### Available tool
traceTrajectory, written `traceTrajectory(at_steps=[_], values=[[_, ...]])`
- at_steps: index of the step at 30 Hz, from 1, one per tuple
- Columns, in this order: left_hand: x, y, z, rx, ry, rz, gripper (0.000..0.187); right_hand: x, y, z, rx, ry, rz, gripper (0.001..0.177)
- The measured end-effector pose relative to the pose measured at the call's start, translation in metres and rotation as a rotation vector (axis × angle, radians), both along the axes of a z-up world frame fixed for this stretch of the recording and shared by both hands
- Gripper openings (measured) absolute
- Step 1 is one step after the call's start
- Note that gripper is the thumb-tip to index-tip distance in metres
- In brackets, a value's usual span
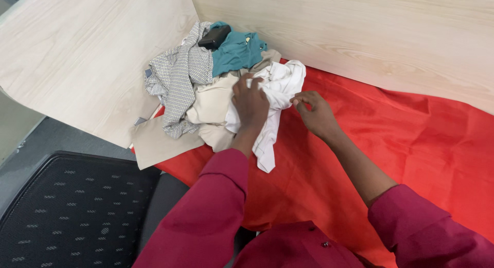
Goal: The person folds a dark green t-shirt and places it on a stack of folded clothes. Then, the person picks up a patterned long-sleeve shirt from a pile, lays it flat on the red surface, and begins folding it.
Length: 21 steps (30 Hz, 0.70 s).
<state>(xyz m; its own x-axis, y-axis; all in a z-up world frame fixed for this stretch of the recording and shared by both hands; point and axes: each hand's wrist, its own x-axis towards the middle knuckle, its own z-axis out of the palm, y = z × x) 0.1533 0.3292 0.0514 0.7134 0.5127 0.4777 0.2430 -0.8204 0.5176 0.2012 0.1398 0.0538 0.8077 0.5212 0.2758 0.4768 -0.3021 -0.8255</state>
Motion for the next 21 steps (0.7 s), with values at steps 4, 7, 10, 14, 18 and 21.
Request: traceTrajectory(at_steps=[4, 7, 10, 14, 18, 21], values=[[0.004, 0.069, 0.015, 0.050, -0.115, 0.363, 0.078, 0.003, 0.032, 0.002, -0.010, 0.074, 0.050, 0.024], [0.005, 0.118, 0.029, -0.068, -0.039, 0.530, 0.095, 0.005, 0.048, -0.003, -0.014, 0.094, 0.083, 0.024], [0.003, 0.155, 0.039, -0.396, 0.184, 0.713, 0.091, 0.008, 0.054, -0.007, 0.024, 0.105, 0.103, 0.024], [-0.001, 0.176, 0.034, -0.593, 0.166, 0.692, 0.034, 0.011, 0.052, -0.011, -0.003, 0.124, 0.076, 0.027], [0.018, 0.185, 0.038, -0.633, -0.167, 0.682, 0.033, 0.008, 0.051, -0.013, -0.024, 0.263, 0.038, 0.031], [0.036, 0.183, 0.044, -0.553, -0.416, 0.652, 0.039, 0.003, 0.053, -0.018, -0.014, 0.361, 0.086, 0.036]])
